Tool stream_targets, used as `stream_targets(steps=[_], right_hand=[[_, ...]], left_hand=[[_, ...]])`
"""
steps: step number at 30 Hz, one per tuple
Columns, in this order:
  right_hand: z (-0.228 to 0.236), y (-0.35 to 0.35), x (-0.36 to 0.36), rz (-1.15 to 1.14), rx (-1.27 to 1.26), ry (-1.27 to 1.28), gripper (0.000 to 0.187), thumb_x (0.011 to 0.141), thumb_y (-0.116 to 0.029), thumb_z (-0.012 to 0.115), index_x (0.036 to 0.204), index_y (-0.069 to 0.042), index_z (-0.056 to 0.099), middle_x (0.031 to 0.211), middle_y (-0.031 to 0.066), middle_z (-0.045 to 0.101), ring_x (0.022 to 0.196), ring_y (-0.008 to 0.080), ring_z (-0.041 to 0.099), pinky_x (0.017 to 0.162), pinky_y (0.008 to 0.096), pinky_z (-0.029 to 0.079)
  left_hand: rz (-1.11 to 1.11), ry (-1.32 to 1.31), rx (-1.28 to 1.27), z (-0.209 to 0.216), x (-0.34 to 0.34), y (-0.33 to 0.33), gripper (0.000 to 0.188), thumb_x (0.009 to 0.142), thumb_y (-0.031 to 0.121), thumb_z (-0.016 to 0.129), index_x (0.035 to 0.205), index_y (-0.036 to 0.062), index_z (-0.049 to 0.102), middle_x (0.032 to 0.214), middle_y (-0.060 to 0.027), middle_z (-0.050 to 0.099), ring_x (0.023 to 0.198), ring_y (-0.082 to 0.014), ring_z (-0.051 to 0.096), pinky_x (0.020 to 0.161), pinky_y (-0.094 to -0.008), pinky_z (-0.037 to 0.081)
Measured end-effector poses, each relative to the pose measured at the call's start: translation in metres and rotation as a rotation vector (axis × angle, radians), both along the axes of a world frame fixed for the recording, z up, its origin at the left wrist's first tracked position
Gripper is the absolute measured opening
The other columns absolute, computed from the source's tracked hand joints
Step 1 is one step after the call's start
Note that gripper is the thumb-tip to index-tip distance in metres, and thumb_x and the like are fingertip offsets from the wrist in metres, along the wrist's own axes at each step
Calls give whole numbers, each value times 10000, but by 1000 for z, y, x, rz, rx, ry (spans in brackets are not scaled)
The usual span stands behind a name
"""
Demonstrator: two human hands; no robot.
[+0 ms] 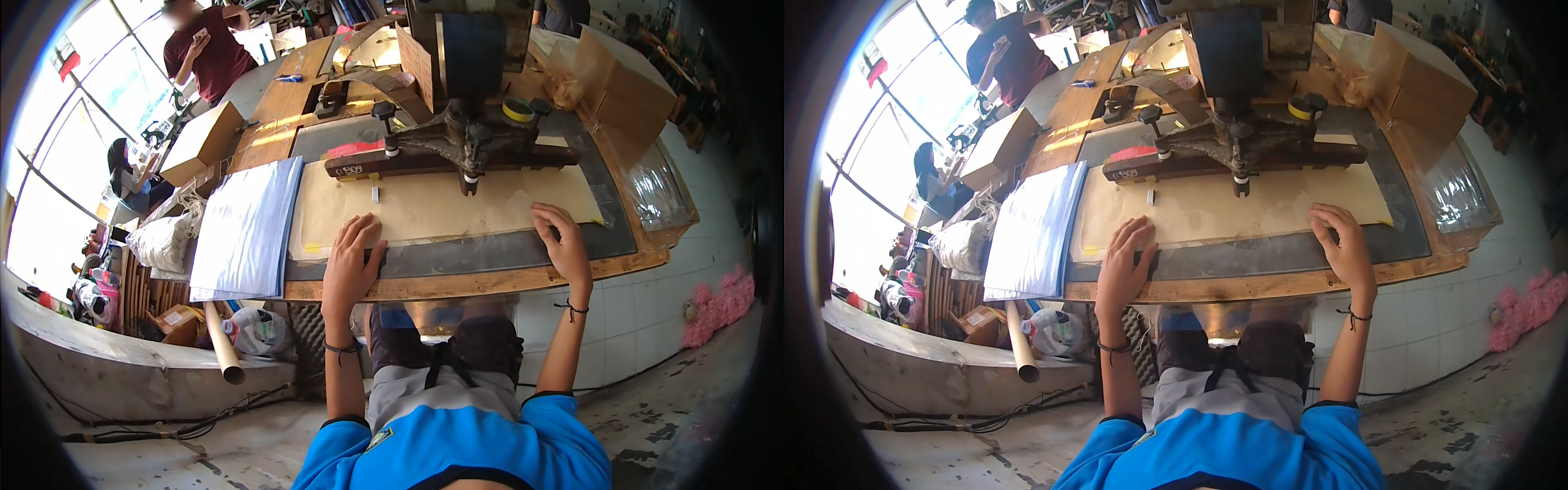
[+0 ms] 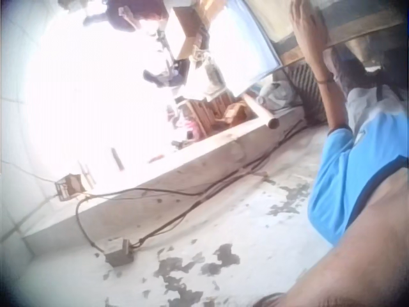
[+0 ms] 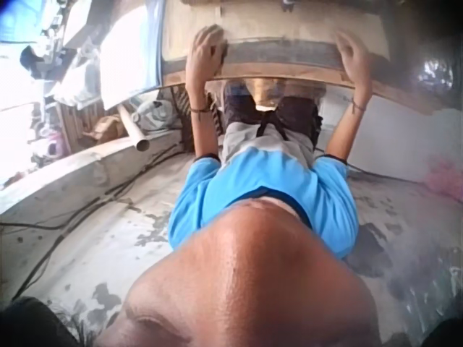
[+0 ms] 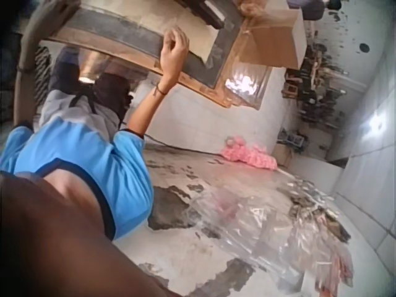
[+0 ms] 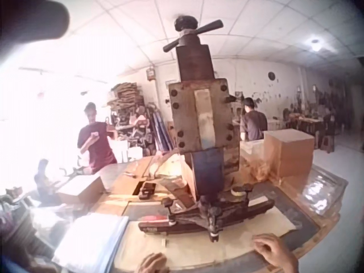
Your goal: The person operates an industrial heat-press or stamping machine to process thin sheets of material. They align the sheet on the platform, press it using the overhead mechanism, and then remove the processed item.
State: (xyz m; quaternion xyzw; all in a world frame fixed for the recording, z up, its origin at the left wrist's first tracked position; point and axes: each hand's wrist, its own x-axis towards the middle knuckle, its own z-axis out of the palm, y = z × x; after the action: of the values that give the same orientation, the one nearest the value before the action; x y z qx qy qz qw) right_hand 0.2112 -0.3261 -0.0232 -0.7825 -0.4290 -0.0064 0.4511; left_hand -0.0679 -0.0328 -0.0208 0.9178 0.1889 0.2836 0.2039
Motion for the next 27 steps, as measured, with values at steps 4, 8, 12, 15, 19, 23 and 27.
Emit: stream_targets(steps=[4,8,12,15,19,23,27], right_hand=[[2,0,-2,-1,-16,5,301,1050,-269,648,1199,-20,728,1283,137,722,1240,322,643,1075,412,482],[1,-2,0,-1,-14,-16,303,1046,-271,651,1195,-17,726,1284,140,721,1245,327,641,1078,414,480],[0,-2,0,-2,-8,-39,305,1043,-270,654,1195,-15,724,1282,142,721,1247,332,642,1074,416,484],[0,-3,-1,-5,-4,-37,306,1043,-271,654,1197,-16,725,1284,141,720,1243,330,645,1066,415,491],[2,-2,-3,-19,-15,-51,307,1044,-272,653,1200,-17,726,1295,139,717,1240,326,648,1060,411,497],[2,-2,-3,-19,-11,-38,307,1045,-272,652,1201,-18,727,1297,140,716,1241,327,648,1055,413,501],[5,-4,-4,-27,-12,-22,308,1044,-273,652,1200,-18,727,1293,143,716,1244,332,647,1054,417,504]], left_hand=[[0,3,-5,0,-1,-1,317,993,193,689,1257,19,690,1421,-173,631,1393,-395,526,1166,-482,424],[3,-5,-30,5,1,-4,283,988,170,688,1224,14,706,1405,-175,641,1370,-397,544,1150,-479,440],[8,-8,-35,5,-1,-2,260,982,147,690,1207,20,715,1387,-169,652,1354,-394,558,1136,-476,452],[16,-7,-41,4,0,-3,249,981,139,689,1201,27,718,1377,-164,659,1349,-390,562,1131,-473,456],[16,-15,-32,3,0,-1,243,982,136,687,1196,27,720,1367,-163,667,1342,-390,570,1127,-469,460],[24,-10,-47,5,0,-1,236,984,129,683,1192,22,723,1358,-174,674,1331,-391,584,1122,-463,465],[19,-10,-45,7,0,-2,231,984,116,683,1188,18,729,1351,-186,681,1320,-392,600,1120,-454,470]])
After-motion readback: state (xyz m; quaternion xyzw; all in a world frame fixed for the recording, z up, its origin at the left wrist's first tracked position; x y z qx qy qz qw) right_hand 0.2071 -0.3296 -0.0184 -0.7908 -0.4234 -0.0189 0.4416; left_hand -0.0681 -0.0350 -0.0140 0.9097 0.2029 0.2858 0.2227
